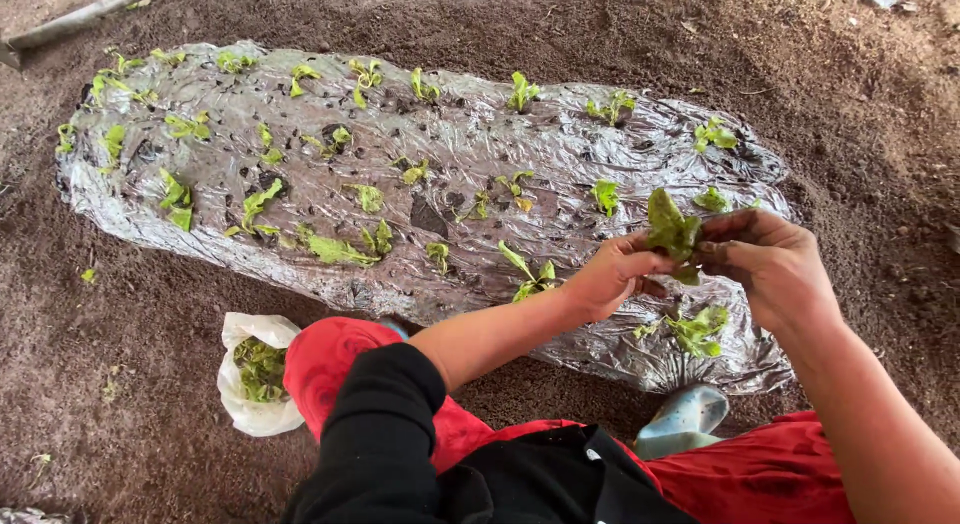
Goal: The person kneels on the ground and plants small green seedlings into holes in a black plastic sheet covering a garden bed. They use their hands to place the seedlings into the soil and occasionally place removed leaves into a white plastic bag.
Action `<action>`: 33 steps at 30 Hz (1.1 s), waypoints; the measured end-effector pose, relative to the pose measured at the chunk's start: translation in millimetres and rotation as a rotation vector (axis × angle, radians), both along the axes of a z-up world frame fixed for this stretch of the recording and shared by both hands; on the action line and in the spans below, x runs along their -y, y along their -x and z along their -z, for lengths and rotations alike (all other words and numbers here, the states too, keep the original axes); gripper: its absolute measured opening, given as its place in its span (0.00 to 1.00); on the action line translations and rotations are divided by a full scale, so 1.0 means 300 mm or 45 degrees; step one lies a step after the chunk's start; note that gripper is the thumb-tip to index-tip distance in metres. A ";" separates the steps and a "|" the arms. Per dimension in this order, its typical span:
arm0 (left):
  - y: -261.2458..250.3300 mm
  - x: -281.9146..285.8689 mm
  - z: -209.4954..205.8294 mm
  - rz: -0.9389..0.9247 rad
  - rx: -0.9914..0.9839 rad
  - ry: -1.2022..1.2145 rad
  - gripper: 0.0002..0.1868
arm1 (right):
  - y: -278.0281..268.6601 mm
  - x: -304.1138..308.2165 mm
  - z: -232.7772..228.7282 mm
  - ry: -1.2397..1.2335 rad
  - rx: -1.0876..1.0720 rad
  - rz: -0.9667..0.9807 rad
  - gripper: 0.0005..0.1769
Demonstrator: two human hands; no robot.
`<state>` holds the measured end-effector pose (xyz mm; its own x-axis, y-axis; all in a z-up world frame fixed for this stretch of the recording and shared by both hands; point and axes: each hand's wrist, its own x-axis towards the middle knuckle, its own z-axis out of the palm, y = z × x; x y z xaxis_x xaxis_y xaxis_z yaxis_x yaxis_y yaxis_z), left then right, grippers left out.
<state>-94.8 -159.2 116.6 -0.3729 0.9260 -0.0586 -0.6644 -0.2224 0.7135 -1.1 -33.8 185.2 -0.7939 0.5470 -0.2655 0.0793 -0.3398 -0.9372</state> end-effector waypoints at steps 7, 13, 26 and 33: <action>-0.037 -0.021 -0.013 -0.025 0.154 -0.076 0.10 | -0.028 -0.015 0.013 -0.054 -0.020 0.022 0.12; -0.029 -0.036 0.030 -0.115 0.208 0.012 0.16 | -0.047 -0.024 -0.003 -0.062 0.061 0.036 0.13; -0.011 -0.024 -0.006 -0.271 0.353 0.216 0.14 | -0.030 0.002 0.033 -0.304 -0.060 -0.035 0.17; -0.011 -0.003 -0.031 -0.347 0.139 0.303 0.07 | -0.007 0.044 0.050 -0.398 -0.125 0.036 0.16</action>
